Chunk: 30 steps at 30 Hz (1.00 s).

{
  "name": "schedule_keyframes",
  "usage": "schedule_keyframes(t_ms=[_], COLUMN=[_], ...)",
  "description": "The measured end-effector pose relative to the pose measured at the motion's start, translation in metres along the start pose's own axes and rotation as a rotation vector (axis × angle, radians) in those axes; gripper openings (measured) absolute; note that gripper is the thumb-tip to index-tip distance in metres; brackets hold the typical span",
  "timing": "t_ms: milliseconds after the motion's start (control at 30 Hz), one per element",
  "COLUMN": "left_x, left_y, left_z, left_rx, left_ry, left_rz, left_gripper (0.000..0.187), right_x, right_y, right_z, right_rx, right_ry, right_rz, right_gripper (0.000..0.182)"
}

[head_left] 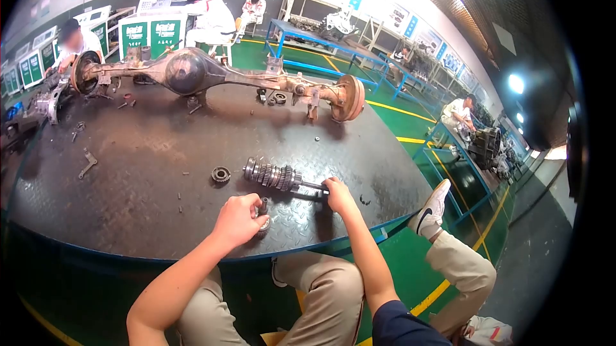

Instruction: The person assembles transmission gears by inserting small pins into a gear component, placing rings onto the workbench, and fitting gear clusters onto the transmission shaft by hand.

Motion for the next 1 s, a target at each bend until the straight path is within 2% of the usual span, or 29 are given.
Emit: schedule_keyframes(t_ms=[100,233,300,667,733,800,1000], left_x=[0.002,0.0,0.0,0.001,0.0,0.003,0.0], left_y=[0.0,-0.001,-0.001,-0.003,-0.001,-0.002,-0.002], left_z=[0.002,-0.001,-0.001,-0.002,0.0,0.006,0.006], left_rx=[0.051,0.045,-0.037,-0.038,-0.037,0.052,-0.021], left_ry=[0.005,0.0,-0.032,-0.022,-0.027,0.016,0.022], left_rz=[-0.067,-0.057,0.027,0.025,0.008,-0.08,-0.072], left_gripper=[0.027,0.027,0.027,0.026,0.025,0.027,0.028], right_x=[0.001,0.004,0.003,0.005,0.005,0.007,0.001], right_y=[-0.001,-0.007,-0.007,-0.009,-0.01,-0.011,-0.009], right_z=[0.002,-0.001,0.001,-0.003,-0.002,-0.006,-0.001], right_rx=[-0.017,-0.048,-0.037,-0.064,-0.1,-0.116,-0.145], right_ry=[0.057,0.036,0.026,-0.068,-0.057,-0.109,-0.118], right_rz=[-0.002,-0.011,-0.015,-0.024,-0.053,-0.057,-0.079], right_gripper=[0.047,0.042,0.041,0.046,0.046,0.045,0.039])
Point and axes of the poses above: each hand's wrist, its own y-axis away from the middle knuckle, its own x-axis out of the palm, z = x × y, the point moved 5 cm from there along -y, towards the middle knuckle, and after that the axes turned 6 degrees about z, right-handed, at the moved point
